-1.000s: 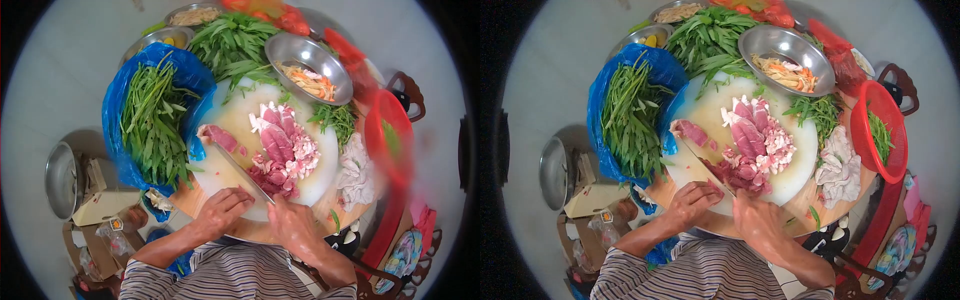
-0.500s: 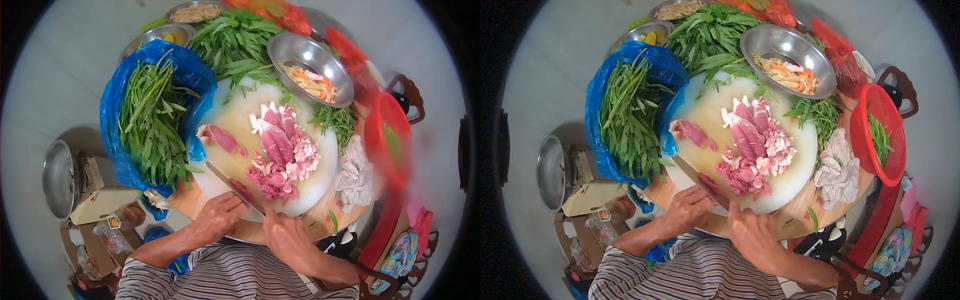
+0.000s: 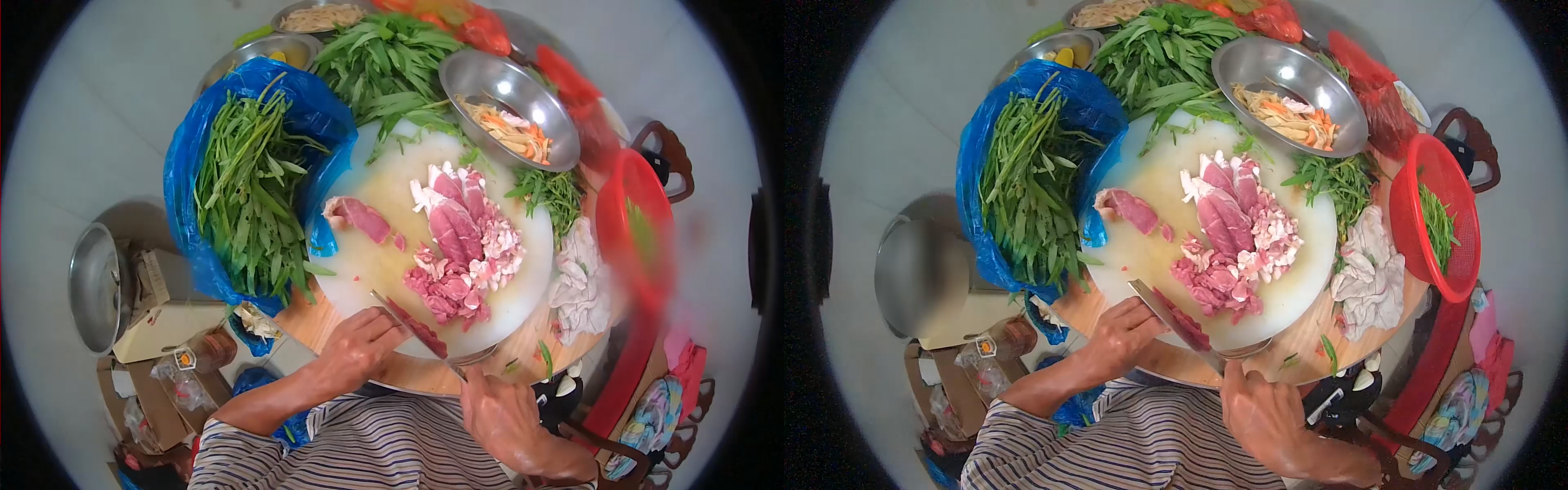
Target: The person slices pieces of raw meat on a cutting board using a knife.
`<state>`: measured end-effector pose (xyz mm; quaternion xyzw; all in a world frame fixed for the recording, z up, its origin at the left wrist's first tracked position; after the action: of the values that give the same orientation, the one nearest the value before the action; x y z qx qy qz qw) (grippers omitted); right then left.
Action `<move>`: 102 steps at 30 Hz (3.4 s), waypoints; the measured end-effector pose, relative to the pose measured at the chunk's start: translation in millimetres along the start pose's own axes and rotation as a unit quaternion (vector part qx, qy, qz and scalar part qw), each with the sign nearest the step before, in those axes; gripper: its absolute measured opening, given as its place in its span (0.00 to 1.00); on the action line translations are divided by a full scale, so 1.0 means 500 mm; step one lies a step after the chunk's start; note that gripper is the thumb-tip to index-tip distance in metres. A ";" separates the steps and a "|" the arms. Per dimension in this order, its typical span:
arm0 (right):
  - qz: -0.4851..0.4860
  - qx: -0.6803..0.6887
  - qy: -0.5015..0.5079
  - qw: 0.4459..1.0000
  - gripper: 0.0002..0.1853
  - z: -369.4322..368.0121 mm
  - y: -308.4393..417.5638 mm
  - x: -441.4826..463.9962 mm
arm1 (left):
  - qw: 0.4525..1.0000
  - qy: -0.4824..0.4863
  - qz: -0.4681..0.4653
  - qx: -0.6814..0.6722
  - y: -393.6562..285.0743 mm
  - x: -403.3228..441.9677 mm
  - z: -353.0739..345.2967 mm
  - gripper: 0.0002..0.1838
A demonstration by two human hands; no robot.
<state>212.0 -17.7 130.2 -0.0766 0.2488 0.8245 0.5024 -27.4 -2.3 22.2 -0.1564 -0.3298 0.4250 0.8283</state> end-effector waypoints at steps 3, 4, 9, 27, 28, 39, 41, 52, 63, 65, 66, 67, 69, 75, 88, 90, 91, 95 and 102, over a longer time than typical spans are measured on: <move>0.025 -0.002 -0.013 1.000 0.10 -0.024 -0.006 0.025 | 1.000 -0.004 0.000 -0.009 0.005 0.001 -0.004 0.32; 0.041 0.013 -0.031 0.999 0.09 -0.023 0.004 0.052 | 1.000 -0.004 -0.002 -0.008 0.005 0.005 -0.002 0.32; 0.049 0.072 -0.088 0.992 0.10 -0.035 0.014 0.159 | 1.000 0.006 0.008 -0.025 0.001 0.007 0.005 0.29; 0.045 0.026 -0.001 0.999 0.10 -0.020 0.014 0.102 | 1.000 0.000 0.020 -0.002 -0.002 -0.003 0.003 0.27; 0.042 0.051 -0.023 0.998 0.11 -0.017 0.016 0.118 | 1.000 0.000 0.017 0.002 -0.002 -0.003 0.002 0.27; 0.037 0.010 0.004 0.999 0.13 -0.002 0.004 0.018 | 0.999 -0.033 0.008 0.026 -0.009 -0.008 0.010 0.22; 0.045 0.024 -0.012 0.999 0.11 -0.007 -0.005 0.008 | 0.999 -0.025 0.013 0.027 -0.011 -0.009 0.013 0.21; 0.039 0.084 -0.095 0.991 0.12 -0.026 0.004 0.132 | 1.000 0.002 0.015 -0.010 -0.006 0.000 0.028 0.22; 0.033 0.028 0.009 0.999 0.08 0.003 0.005 0.013 | 0.999 0.009 -0.006 0.041 -0.008 -0.010 0.037 0.21; 0.037 0.024 0.008 0.999 0.09 -0.001 0.008 0.023 | 0.999 0.019 0.010 0.034 -0.007 -0.011 0.040 0.21; 0.035 0.024 0.008 0.999 0.09 -0.007 0.011 0.036 | 0.999 0.024 0.026 0.032 -0.008 -0.010 0.040 0.21; 0.047 0.023 0.006 0.999 0.09 -0.015 0.018 0.059 | 0.999 0.023 0.026 0.034 -0.006 -0.010 0.039 0.21; 0.065 0.023 0.000 0.998 0.10 -0.023 0.033 0.097 | 0.999 0.020 0.011 0.029 -0.003 -0.014 0.037 0.24; 0.076 0.050 -0.098 0.991 0.13 -0.024 0.021 0.139 | 0.999 -0.022 -0.005 0.035 -0.006 -0.017 0.027 0.22; 0.078 0.029 -0.006 0.996 0.10 -0.007 0.013 0.046 | 0.998 -0.047 0.018 0.047 -0.010 -0.027 0.023 0.21; 0.093 0.021 -0.016 0.995 0.10 -0.016 0.030 0.086 | 0.998 -0.022 0.029 0.048 -0.013 -0.022 0.031 0.20; 0.094 0.030 -0.021 0.995 0.11 -0.018 0.042 0.105 | 0.998 -0.026 0.026 0.055 -0.013 -0.019 0.032 0.20; 0.089 0.042 -0.068 0.993 0.12 -0.036 0.043 0.130 | 0.998 -0.052 0.024 0.036 -0.016 -0.023 0.022 0.19; 0.000 0.008 -0.116 0.993 0.09 -0.009 -0.044 0.055 | 0.983 -0.148 0.072 0.087 -0.022 -0.017 0.014 0.19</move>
<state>217.2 10.1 108.8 0.0238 0.1952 0.8258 0.5285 -29.3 -15.6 29.7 -0.0427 -0.3982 0.5288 0.7484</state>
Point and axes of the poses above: each hand's wrist, its own x-axis towards the middle knuckle, its own z-axis out of the back of the hand, y = z × x, the point moved 2 cm from there along x, towards the middle knuckle, and after that the axes turned 3 degrees about x, right-handed, at the moved point
